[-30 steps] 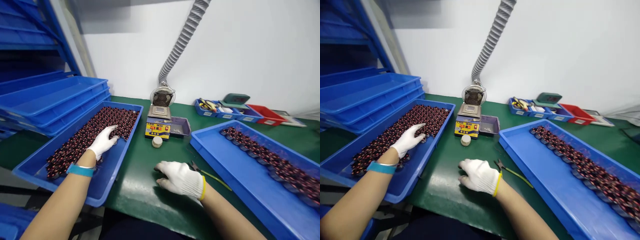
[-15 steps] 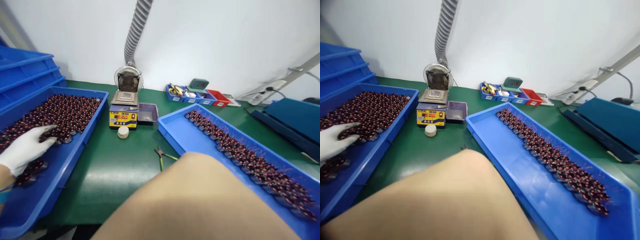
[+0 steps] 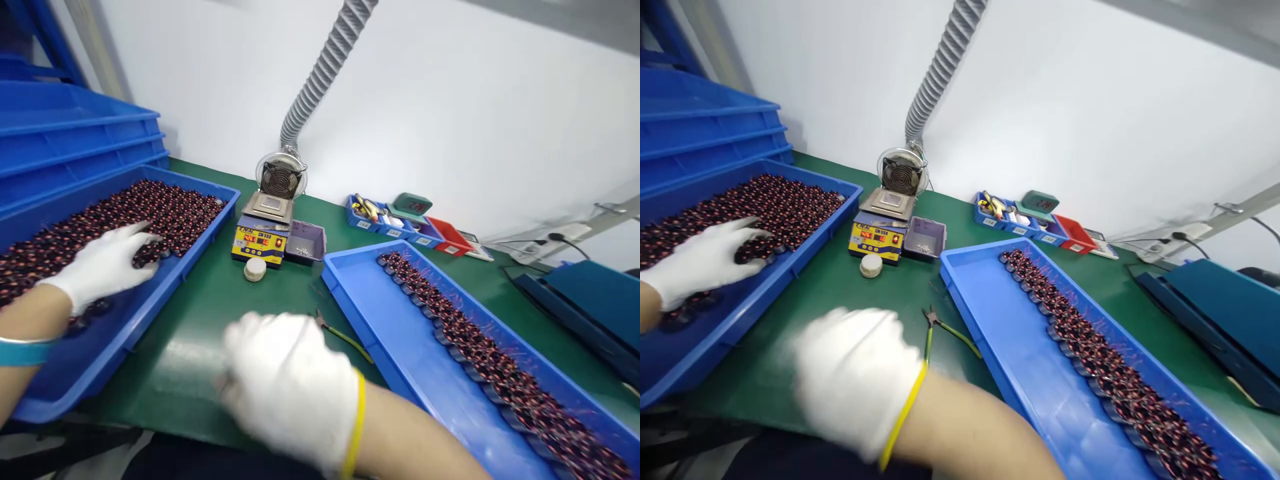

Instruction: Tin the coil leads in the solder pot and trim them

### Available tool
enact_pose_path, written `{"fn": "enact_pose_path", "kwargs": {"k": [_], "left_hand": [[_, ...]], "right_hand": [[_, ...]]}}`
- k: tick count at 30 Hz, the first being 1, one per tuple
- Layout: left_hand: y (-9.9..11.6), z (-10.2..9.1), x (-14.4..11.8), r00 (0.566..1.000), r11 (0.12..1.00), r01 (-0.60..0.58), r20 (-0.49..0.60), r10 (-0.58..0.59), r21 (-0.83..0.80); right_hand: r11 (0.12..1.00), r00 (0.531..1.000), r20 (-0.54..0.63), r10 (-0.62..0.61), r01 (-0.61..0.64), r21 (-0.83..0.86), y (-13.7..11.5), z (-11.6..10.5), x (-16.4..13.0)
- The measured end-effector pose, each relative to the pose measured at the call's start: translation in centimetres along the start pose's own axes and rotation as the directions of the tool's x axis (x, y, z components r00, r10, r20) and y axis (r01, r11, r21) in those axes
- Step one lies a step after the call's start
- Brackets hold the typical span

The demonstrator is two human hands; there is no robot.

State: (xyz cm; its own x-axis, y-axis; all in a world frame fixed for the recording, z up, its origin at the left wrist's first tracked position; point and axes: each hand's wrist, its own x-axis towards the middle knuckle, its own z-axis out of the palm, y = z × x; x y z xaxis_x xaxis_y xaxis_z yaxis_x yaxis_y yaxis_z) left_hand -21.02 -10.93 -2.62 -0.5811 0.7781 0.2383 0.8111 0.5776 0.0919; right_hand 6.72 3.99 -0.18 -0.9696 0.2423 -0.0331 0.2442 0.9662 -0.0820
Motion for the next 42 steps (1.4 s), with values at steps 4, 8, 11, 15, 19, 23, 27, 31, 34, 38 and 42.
{"fn": "enact_pose_path", "kwargs": {"k": [4, 8, 11, 15, 19, 23, 27, 31, 34, 38, 42], "left_hand": [[7.0, -0.3, -0.2, 0.956, 0.936, -0.211, -0.261, 0.138, -0.280], [10.9, 1.7, 0.8, 0.976, 0.941, -0.124, 0.132, 0.173, -0.315], [10.5, 2.3, 2.0, 0.943, 0.963, -0.079, 0.294, 0.157, -0.259], [7.7, 2.3, 2.5, 0.974, 0.961, -0.097, 0.175, 0.145, -0.257], [6.4, 3.1, 2.4, 0.990, 0.969, -0.098, 0.073, 0.118, -0.225], [6.8, 4.0, 2.2, 0.986, 0.979, -0.146, 0.061, 0.156, -0.139], [6.8, 4.2, 2.0, 0.984, 0.980, -0.166, 0.043, 0.172, -0.113], [6.5, 4.2, 1.9, 0.973, 0.971, -0.221, 0.045, 0.226, -0.093], [6.4, 4.2, 1.8, 0.967, 0.965, -0.245, 0.048, 0.250, -0.097], [6.2, 4.4, 1.8, 0.958, 0.958, -0.268, 0.073, 0.276, -0.098], [5.9, 4.8, 1.9, 0.954, 0.953, -0.285, 0.064, 0.292, -0.099]], "right_hand": [[0.945, 0.947, -0.067, 0.315, -0.307, 0.112, 3.1, 2.2, 4.4], [0.854, 0.869, -0.108, 0.482, -0.439, 0.279, 4.9, 5.9, 8.5], [0.837, 0.867, -0.103, 0.487, -0.429, 0.340, 4.9, 7.2, 9.9], [0.812, 0.844, -0.098, 0.527, -0.465, 0.353, 4.6, 7.7, 10.6], [0.803, 0.829, -0.076, 0.554, -0.507, 0.313, 3.9, 7.9, 11.7], [0.770, 0.793, -0.018, 0.608, -0.584, 0.258, 3.1, 7.8, 13.3], [0.792, 0.807, -0.018, 0.590, -0.574, 0.210, 2.6, 7.6, 14.1], [0.796, 0.804, -0.030, 0.594, -0.581, 0.171, 2.5, 7.4, 14.1], [0.801, 0.808, -0.028, 0.588, -0.577, 0.159, 2.5, 7.5, 14.1], [0.829, 0.835, -0.059, 0.547, -0.531, 0.174, 2.7, 7.5, 13.9], [0.815, 0.827, -0.043, 0.561, -0.542, 0.204, 3.4, 6.2, 12.9]]}}
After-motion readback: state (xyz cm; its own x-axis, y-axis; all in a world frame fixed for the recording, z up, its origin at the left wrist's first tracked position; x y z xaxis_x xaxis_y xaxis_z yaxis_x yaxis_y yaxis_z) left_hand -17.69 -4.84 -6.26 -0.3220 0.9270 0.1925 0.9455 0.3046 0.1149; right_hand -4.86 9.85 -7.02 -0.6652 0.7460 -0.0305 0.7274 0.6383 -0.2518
